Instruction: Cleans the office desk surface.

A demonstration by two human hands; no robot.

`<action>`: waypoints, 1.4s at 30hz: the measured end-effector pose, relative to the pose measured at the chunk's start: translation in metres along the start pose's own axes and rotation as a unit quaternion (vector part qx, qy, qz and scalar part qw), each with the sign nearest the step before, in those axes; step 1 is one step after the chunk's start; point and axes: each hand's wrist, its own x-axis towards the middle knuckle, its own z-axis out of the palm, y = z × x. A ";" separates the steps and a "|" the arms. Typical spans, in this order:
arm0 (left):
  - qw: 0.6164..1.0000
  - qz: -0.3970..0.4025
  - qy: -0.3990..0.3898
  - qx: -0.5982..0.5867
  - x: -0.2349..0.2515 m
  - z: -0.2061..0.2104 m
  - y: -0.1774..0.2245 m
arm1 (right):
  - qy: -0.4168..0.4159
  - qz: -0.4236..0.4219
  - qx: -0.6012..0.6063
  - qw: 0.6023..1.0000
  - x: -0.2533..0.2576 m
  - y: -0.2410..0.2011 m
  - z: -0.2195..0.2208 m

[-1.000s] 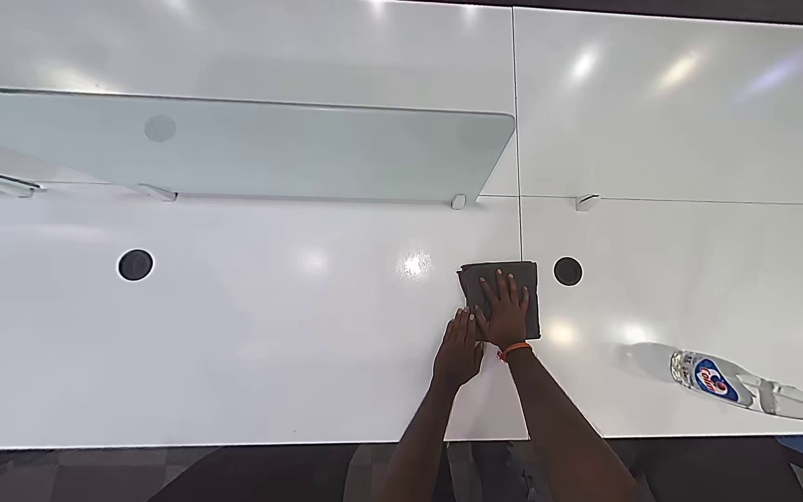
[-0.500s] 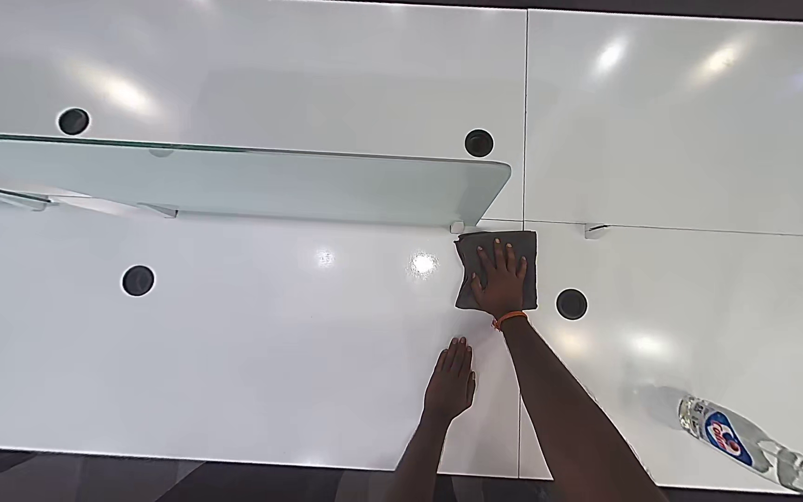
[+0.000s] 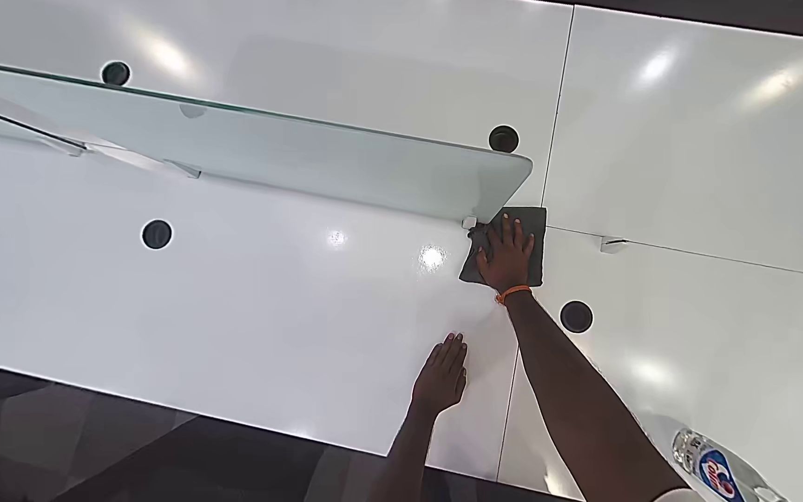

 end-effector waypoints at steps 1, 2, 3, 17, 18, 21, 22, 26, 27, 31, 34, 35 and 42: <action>1.000 0.000 0.000 0.001 0.000 0.000 0.000 | 0.002 -0.004 0.005 1.000 0.000 0.000 -0.001; 1.000 0.000 -0.002 0.002 0.000 -0.001 0.000 | 0.001 -0.008 0.012 1.000 -0.001 0.001 -0.002; 1.000 0.000 -0.003 -0.002 0.001 -0.002 0.000 | -0.004 -0.013 0.021 1.000 -0.002 0.001 -0.005; 1.000 -0.002 0.002 0.006 0.000 0.003 -0.002 | -0.044 -0.179 0.120 0.976 -0.067 0.028 -0.005; 1.000 0.000 0.003 0.006 0.000 0.003 -0.002 | -0.052 -0.177 0.134 0.974 -0.085 0.031 -0.005; 1.000 0.000 -0.002 0.007 0.002 0.002 -0.003 | -0.072 -0.164 0.155 0.971 -0.130 0.043 -0.013; 1.000 -0.001 -0.007 0.006 0.002 0.001 -0.003 | -0.068 -0.152 0.156 0.974 -0.141 0.048 -0.015; 1.000 -0.001 -0.002 0.002 0.002 -0.001 -0.001 | -0.022 -0.084 0.159 0.983 -0.148 0.052 -0.012; 1.000 0.000 0.002 0.001 0.003 -0.001 -0.001 | -0.003 -0.069 0.165 0.984 -0.140 0.050 -0.010; 1.000 0.001 0.005 -0.002 0.002 -0.002 -0.001 | 0.031 -0.030 0.167 0.985 -0.102 0.046 -0.010; 1.000 -0.003 -0.001 -0.012 0.002 -0.002 -0.001 | 0.039 -0.026 0.153 0.987 -0.066 0.049 -0.011; 1.000 -0.005 -0.005 -0.011 0.002 -0.002 -0.001 | 0.045 -0.024 0.152 0.987 -0.055 0.050 -0.012; 1.000 -0.005 -0.009 0.003 0.002 0.000 -0.001 | 0.034 0.004 0.120 0.992 0.005 0.045 -0.020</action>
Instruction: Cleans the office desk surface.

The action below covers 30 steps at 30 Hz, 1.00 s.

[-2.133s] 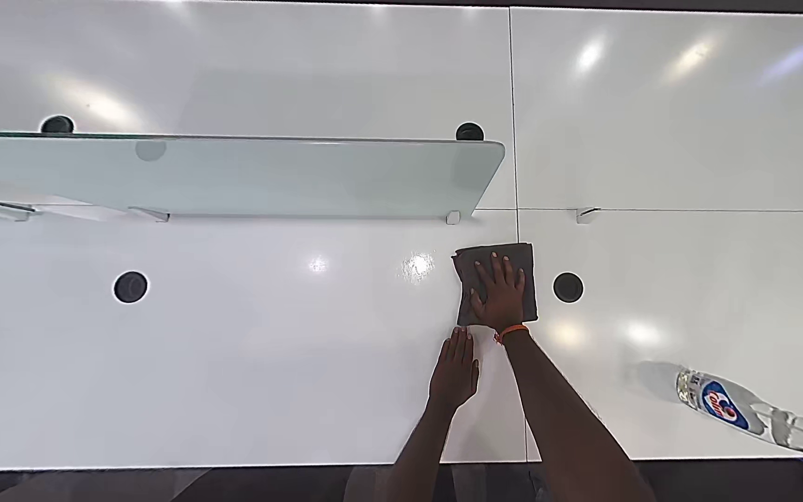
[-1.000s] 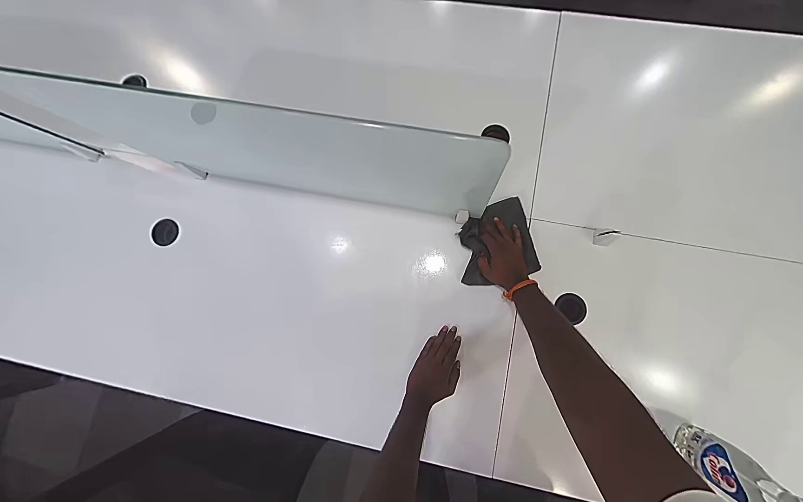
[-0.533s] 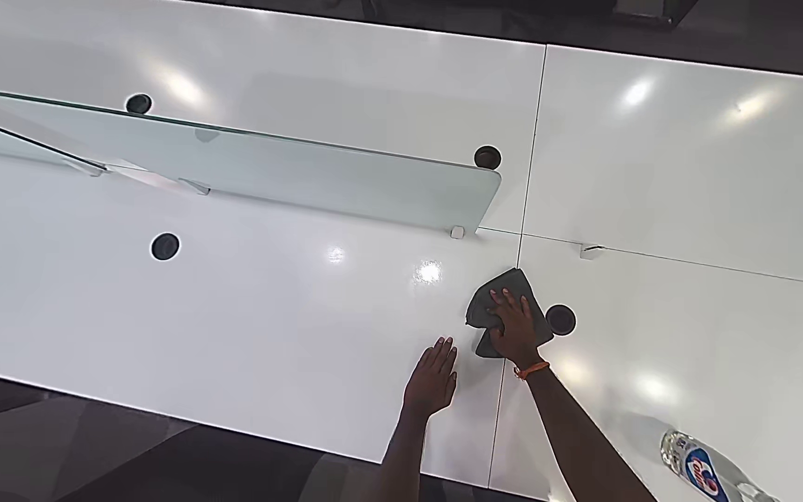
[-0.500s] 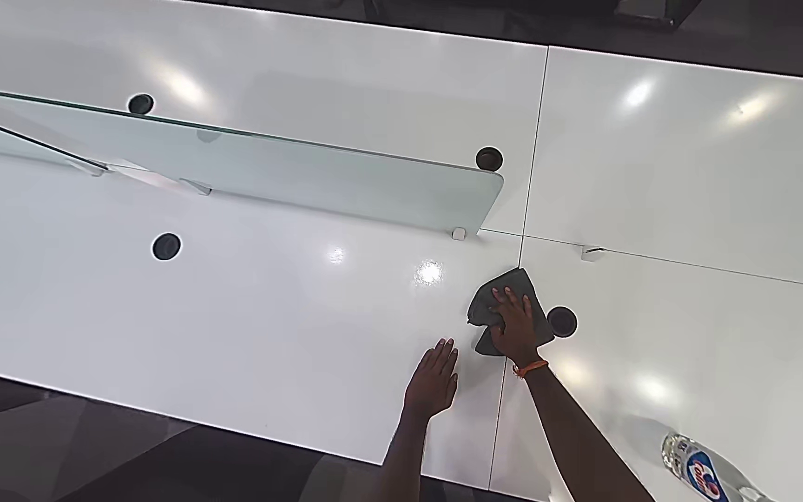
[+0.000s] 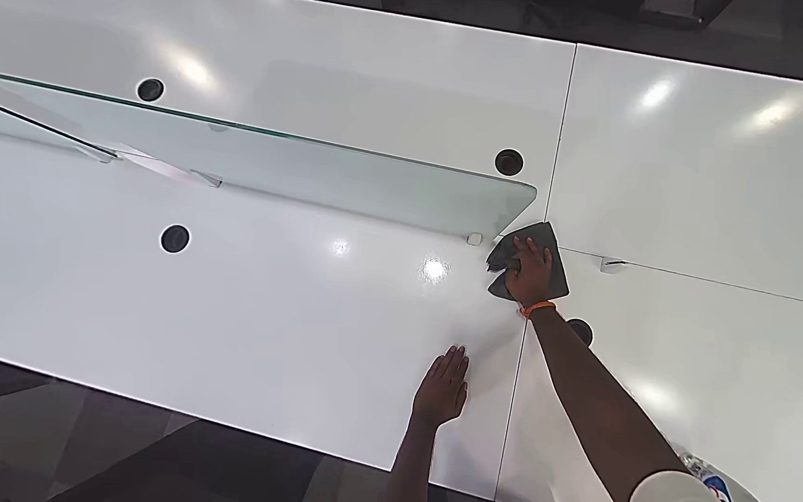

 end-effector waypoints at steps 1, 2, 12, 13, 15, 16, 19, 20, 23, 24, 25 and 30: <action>1.000 0.000 0.001 -0.001 -0.001 0.000 0.000 | -0.002 0.000 -0.006 1.000 0.000 0.000 0.000; 1.000 0.000 0.003 -0.002 0.000 0.000 0.000 | -0.001 -0.003 -0.009 1.000 0.001 0.001 0.000; 1.000 0.000 0.012 -0.008 -0.001 0.001 0.000 | 0.067 0.098 -0.078 0.990 -0.007 -0.015 0.007; 1.000 0.000 0.011 -0.008 0.000 0.001 0.000 | 0.064 0.108 -0.082 0.989 -0.006 -0.017 0.007; 1.000 -0.001 0.011 -0.009 -0.001 0.002 0.000 | 0.067 0.135 -0.084 0.985 -0.005 -0.025 0.010; 1.000 -0.002 0.011 -0.014 -0.001 0.002 0.001 | 0.070 0.150 -0.085 0.983 -0.004 -0.031 0.012; 1.000 0.000 0.005 -0.023 0.000 0.001 -0.001 | 0.061 0.166 -0.087 0.980 0.000 -0.051 0.022; 1.000 0.000 0.004 -0.023 0.000 0.001 -0.001 | 0.049 0.151 -0.084 0.984 0.001 -0.056 0.025; 1.000 -0.001 0.009 -0.029 0.000 0.001 -0.001 | 0.041 0.081 -0.076 0.993 0.004 -0.067 0.032; 1.000 -0.001 0.010 -0.029 -0.001 0.002 -0.001 | 0.035 0.065 -0.074 0.995 0.005 -0.066 0.032; 1.000 0.001 0.013 -0.027 -0.001 0.002 -0.001 | 0.025 0.045 -0.071 0.996 0.005 -0.063 0.028; 1.000 0.000 0.011 -0.013 0.000 0.000 -0.001 | 0.003 -0.005 -0.082 0.997 0.004 -0.013 -0.003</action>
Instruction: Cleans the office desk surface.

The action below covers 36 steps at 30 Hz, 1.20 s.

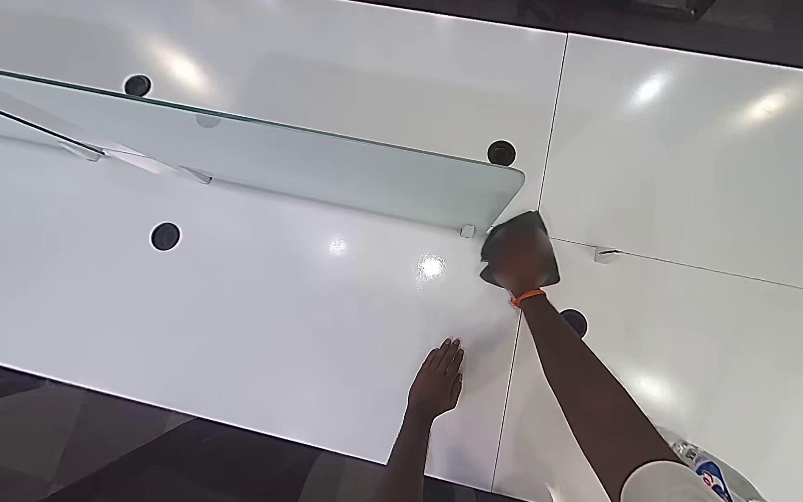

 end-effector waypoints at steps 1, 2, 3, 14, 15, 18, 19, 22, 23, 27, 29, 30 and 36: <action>1.000 -0.001 0.002 -0.003 0.000 0.000 -0.001 | 0.006 0.022 -0.007 1.000 -0.002 0.011 -0.004; 1.000 -0.003 0.002 -0.006 -0.001 0.001 0.000 | 0.009 0.044 -0.013 0.999 -0.007 0.021 -0.007; 1.000 -0.002 0.002 -0.010 -0.001 0.001 0.001 | 0.016 0.061 -0.018 0.998 -0.010 0.028 -0.010; 1.000 0.001 0.007 -0.030 0.000 -0.001 0.001 | 0.033 0.065 0.019 0.997 -0.016 -0.060 0.028; 1.000 0.003 0.008 -0.030 -0.001 -0.001 0.001 | 0.027 0.052 0.023 0.998 -0.020 -0.058 0.027; 1.000 0.003 0.011 -0.028 0.001 -0.001 0.000 | 0.006 -0.009 0.052 0.999 -0.042 -0.047 0.018; 1.000 0.002 0.010 -0.028 0.000 -0.001 0.001 | -0.001 -0.026 0.062 0.998 -0.054 -0.042 0.018; 1.000 0.001 0.009 -0.022 0.000 0.001 0.000 | -0.012 -0.057 0.096 0.994 -0.068 -0.034 0.019; 1.000 0.003 0.012 -0.021 0.000 0.001 0.000 | -0.019 -0.060 0.105 0.993 -0.067 -0.033 0.018; 1.000 0.006 0.016 -0.009 0.000 0.001 -0.001 | -0.043 -0.045 0.094 0.994 -0.054 -0.040 0.016; 1.000 0.004 0.012 -0.004 -0.001 0.002 0.000 | -0.039 -0.031 0.096 0.994 -0.046 -0.046 0.017; 1.000 0.003 0.012 -0.002 0.000 0.002 0.000 | -0.036 -0.026 0.097 0.994 -0.042 -0.049 0.018; 1.000 0.002 0.009 0.000 -0.001 0.001 0.000 | -0.021 -0.017 0.085 0.996 -0.026 -0.060 0.023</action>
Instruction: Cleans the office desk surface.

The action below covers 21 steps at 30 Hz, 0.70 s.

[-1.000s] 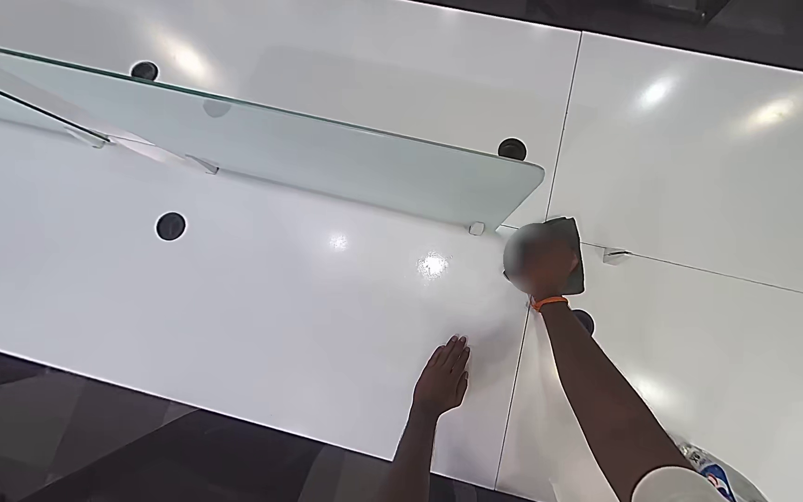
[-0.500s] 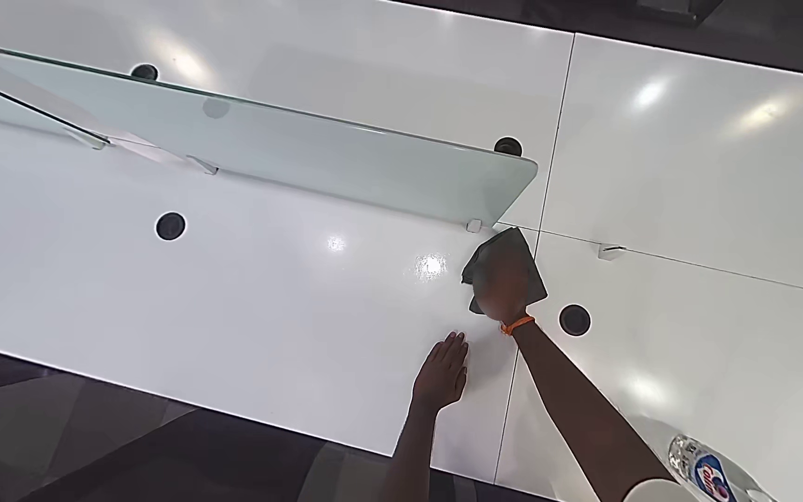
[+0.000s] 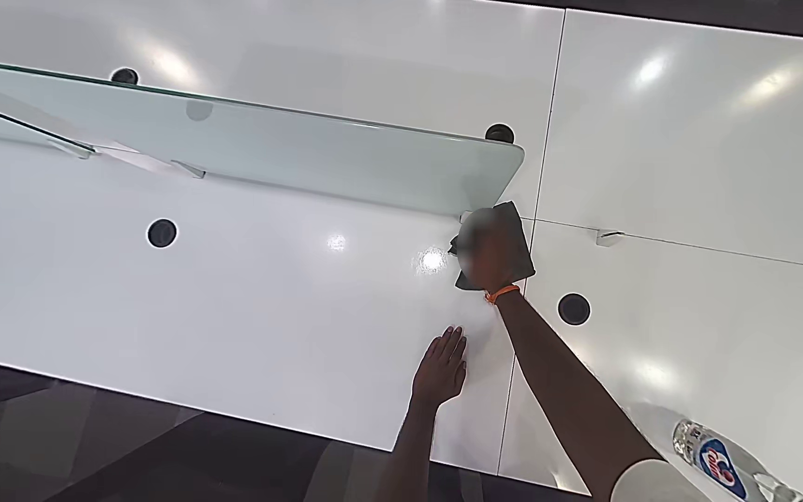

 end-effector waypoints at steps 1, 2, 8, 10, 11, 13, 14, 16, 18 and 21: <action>1.000 -0.001 0.000 -0.002 0.000 0.000 0.000 | -0.001 0.002 -0.002 1.000 0.000 -0.001 0.000; 1.000 -0.002 0.000 -0.002 0.000 0.000 0.000 | -0.001 0.004 -0.004 1.000 0.001 -0.003 0.000; 1.000 0.004 0.006 -0.001 0.000 -0.001 0.000 | -0.003 0.000 -0.013 1.000 -0.002 -0.008 -0.003; 1.000 0.003 0.004 -0.002 0.001 -0.002 0.000 | -0.012 -0.008 -0.012 1.000 -0.002 -0.010 -0.007; 1.000 0.003 0.001 -0.002 0.001 -0.002 0.000 | -0.009 -0.011 -0.010 1.000 -0.001 -0.009 -0.006; 1.000 0.002 -0.001 -0.006 0.001 -0.002 0.000 | 0.008 -0.021 -0.010 1.000 0.003 -0.003 0.000; 1.000 0.003 0.000 -0.008 0.001 -0.002 0.000 | 0.007 -0.030 -0.009 0.999 0.004 0.000 0.000; 1.000 0.004 0.004 -0.008 0.002 -0.001 -0.001 | 0.000 -0.040 -0.012 0.999 0.007 0.004 -0.002; 1.000 0.004 0.003 -0.009 0.002 -0.001 -0.001 | -0.003 -0.036 -0.019 0.999 0.012 0.005 -0.001; 1.000 0.003 0.005 -0.016 0.002 -0.002 0.000 | -0.009 -0.049 -0.017 0.999 0.008 0.006 -0.001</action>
